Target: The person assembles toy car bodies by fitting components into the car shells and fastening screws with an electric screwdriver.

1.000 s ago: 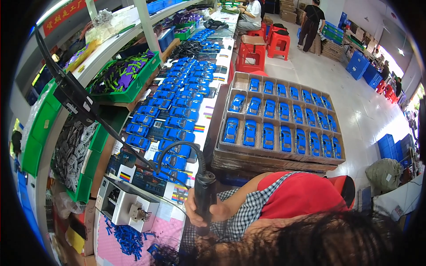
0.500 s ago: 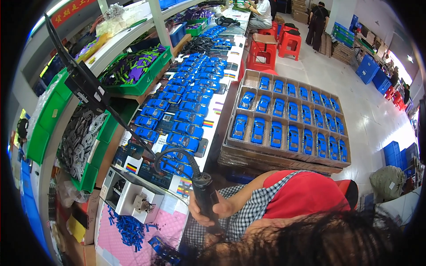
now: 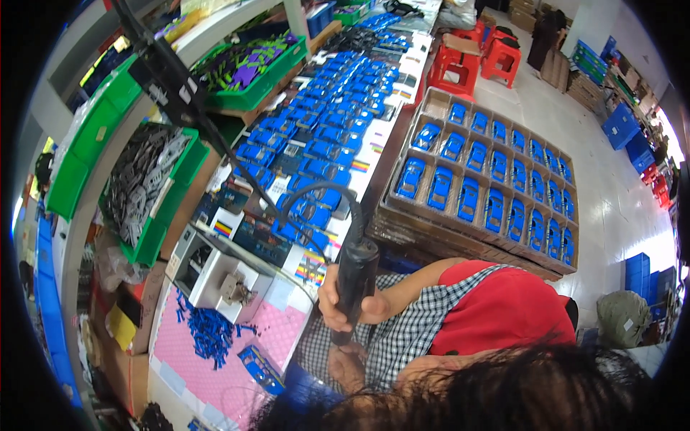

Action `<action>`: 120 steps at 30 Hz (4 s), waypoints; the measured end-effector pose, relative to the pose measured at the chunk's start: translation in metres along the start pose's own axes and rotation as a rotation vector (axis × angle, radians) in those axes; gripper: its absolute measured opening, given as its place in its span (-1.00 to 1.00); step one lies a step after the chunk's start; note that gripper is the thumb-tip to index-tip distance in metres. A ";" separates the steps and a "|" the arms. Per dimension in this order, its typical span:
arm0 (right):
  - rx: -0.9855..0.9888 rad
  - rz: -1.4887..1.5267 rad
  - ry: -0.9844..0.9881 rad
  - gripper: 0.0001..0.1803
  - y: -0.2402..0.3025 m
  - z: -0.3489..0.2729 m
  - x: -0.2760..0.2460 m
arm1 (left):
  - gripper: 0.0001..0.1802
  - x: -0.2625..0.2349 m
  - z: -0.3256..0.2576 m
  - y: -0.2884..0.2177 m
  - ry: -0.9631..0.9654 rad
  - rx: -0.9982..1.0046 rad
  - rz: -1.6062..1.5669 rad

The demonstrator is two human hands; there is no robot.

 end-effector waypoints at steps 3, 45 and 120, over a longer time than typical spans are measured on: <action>-0.033 0.024 0.058 -0.44 -0.007 -0.004 0.006 | -0.70 0.052 -0.107 -0.093 -0.620 -0.386 1.774; 0.003 -0.106 0.162 -0.41 -0.010 -0.007 0.018 | -0.60 0.069 -0.115 -0.088 -0.734 -0.176 1.761; -0.113 -0.143 0.238 -0.37 -0.021 0.003 0.001 | -0.45 0.131 -0.054 -0.108 -0.440 -0.079 3.218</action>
Point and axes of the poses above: each hand's wrist, its own z-axis towards the middle knuckle, its own x-axis out of the palm, y = z × x, the point moved 3 cm from there along z, towards the middle knuckle, and after that the axes turned 3 degrees about -z, right-handed, at the moved point
